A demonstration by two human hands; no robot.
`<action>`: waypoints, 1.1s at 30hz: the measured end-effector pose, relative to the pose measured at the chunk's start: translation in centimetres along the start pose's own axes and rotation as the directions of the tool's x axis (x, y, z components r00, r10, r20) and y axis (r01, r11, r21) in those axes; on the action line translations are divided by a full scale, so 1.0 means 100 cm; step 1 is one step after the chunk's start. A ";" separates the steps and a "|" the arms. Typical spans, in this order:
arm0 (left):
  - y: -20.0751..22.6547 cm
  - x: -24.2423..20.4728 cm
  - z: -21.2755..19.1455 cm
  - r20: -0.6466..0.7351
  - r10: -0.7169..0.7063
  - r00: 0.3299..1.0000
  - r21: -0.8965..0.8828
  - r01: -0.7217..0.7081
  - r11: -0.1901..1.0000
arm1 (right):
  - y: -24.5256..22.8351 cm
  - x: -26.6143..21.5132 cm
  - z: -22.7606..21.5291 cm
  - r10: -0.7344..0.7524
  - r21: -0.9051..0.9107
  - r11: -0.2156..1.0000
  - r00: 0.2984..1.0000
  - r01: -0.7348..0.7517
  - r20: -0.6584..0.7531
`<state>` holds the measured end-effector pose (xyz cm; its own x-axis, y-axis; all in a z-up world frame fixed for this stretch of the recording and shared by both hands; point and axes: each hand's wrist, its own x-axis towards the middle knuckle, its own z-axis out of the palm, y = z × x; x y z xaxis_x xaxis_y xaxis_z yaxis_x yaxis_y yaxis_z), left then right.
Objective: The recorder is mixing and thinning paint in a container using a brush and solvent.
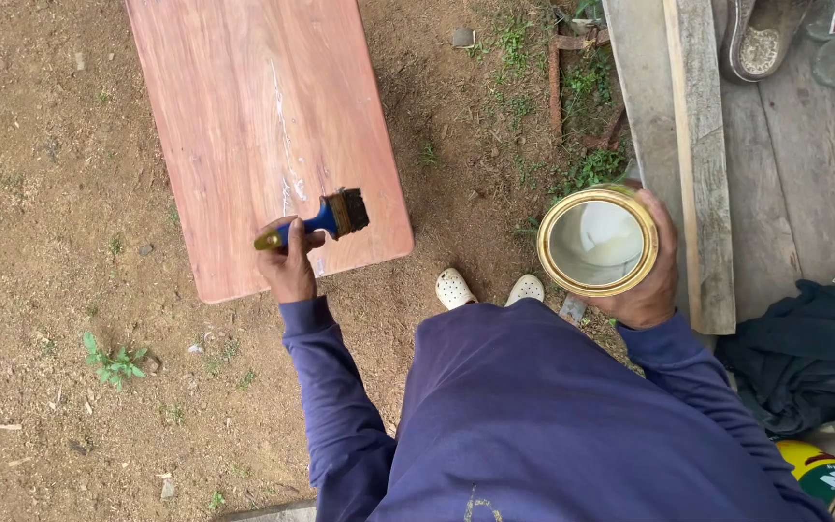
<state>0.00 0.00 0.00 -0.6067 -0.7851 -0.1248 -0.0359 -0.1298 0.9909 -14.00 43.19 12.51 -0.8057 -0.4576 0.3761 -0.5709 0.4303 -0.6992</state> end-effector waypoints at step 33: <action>0.204 -0.089 0.188 0.977 0.169 -0.128 -0.212 -0.628 0.749 | 0.011 0.015 0.001 -0.350 -0.037 0.932 0.924 0.359 0.153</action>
<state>-10.29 15.75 22.26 -0.7045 0.6702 0.2333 0.5225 0.2675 0.8096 -15.81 42.94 12.19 -0.5205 -0.6924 0.4996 -0.8278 0.2659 -0.4940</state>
